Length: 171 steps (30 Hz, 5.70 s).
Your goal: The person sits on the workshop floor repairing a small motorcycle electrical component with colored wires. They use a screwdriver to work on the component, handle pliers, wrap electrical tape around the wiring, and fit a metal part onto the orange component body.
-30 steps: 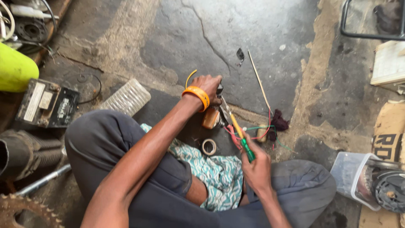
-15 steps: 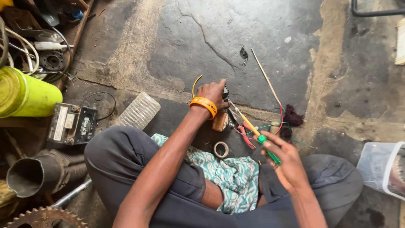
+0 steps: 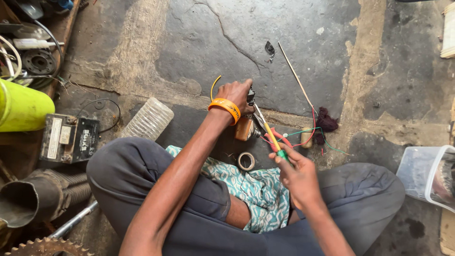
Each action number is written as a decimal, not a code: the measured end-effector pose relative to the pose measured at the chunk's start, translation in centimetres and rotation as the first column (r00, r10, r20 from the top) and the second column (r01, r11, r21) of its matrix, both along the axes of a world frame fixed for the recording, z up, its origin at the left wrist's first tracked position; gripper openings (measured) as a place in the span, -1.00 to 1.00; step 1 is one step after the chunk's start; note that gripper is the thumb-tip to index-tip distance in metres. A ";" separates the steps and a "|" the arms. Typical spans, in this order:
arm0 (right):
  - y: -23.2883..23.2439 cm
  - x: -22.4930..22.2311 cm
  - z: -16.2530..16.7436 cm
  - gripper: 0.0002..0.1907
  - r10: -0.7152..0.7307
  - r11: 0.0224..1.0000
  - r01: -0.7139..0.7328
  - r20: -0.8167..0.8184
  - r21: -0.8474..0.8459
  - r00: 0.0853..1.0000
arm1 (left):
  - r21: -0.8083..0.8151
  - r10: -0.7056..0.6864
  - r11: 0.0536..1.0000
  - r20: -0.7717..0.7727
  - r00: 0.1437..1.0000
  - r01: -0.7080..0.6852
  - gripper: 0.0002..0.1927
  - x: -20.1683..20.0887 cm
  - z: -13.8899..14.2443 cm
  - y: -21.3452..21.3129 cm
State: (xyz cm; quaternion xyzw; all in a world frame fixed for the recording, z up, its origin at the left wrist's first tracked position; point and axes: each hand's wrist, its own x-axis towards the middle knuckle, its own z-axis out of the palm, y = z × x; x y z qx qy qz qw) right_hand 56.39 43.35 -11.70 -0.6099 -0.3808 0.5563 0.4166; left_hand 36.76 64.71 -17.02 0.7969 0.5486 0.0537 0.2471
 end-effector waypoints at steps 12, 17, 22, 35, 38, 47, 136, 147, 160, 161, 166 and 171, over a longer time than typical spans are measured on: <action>2.7 2.6 4.6 -0.36 0.152 0.870 -0.490 0.916 0.054 0.372 | 0.011 0.035 0.999 -0.020 0.999 -0.035 -0.35 0.3 0.4 -0.4; 1.2 3.1 3.3 -0.56 -0.087 0.952 0.041 -0.139 -0.304 0.986 | -0.018 0.022 1.000 -0.023 0.999 -0.022 -0.35 0.7 0.4 -0.6; 0.0 1.6 1.3 -0.49 -0.354 0.912 0.042 -0.730 -0.408 0.585 | -0.012 -0.030 0.999 -0.037 0.999 0.030 -0.38 1.0 0.3 -0.6; 0.0 0.4 2.6 -0.41 0.013 0.791 -0.611 1.000 0.003 0.023 | 0.021 -0.060 0.998 -0.040 0.997 0.061 -0.34 1.2 -0.8 -0.2; 1.2 2.5 3.6 -0.70 0.087 0.680 -0.704 0.976 -0.205 -0.201 | 0.054 -0.072 0.996 -0.068 0.995 0.075 -0.35 1.6 -0.8 -0.5; 1.8 2.5 3.7 -0.45 0.069 0.990 -0.044 0.196 -0.131 0.978 | 0.064 0.018 0.998 -0.047 0.999 -0.015 -0.31 1.6 -0.6 -0.9; 3.7 -0.6 -5.0 -0.67 0.120 0.909 -0.273 -0.431 -0.315 0.894 | 0.425 -0.083 0.899 -0.068 0.994 0.104 -0.41 -1.7 0.8 -3.5; 2.9 -1.1 -6.2 -0.73 0.157 0.951 -0.230 -0.321 -0.206 0.934 | 0.443 -0.109 0.886 -0.083 0.991 0.135 -0.40 -1.1 2.1 -4.4; 4.6 -0.3 -2.7 -0.63 0.340 0.843 -0.476 -0.436 -0.251 0.833 | 0.428 -0.143 0.891 -0.052 0.988 0.151 -0.37 -0.6 2.6 -5.2; 4.6 -0.1 -2.6 -0.62 0.331 0.832 -0.488 -0.473 -0.262 0.817 | 0.427 -0.147 0.891 -0.051 0.988 0.155 -0.37 -0.5 2.7 -5.2; 4.2 0.3 -3.4 -0.69 0.289 0.881 -0.411 -0.422 -0.235 0.860 | 0.442 -0.150 0.883 -0.055 0.987 0.159 -0.38 -0.7 3.1 -5.4; 3.7 0.8 -5.0 -0.81 0.256 0.923 -0.334 -0.342 -0.192 0.904 | 0.453 -0.159 0.876 -0.053 0.986 0.166 -0.39 -0.6 3.3 -5.5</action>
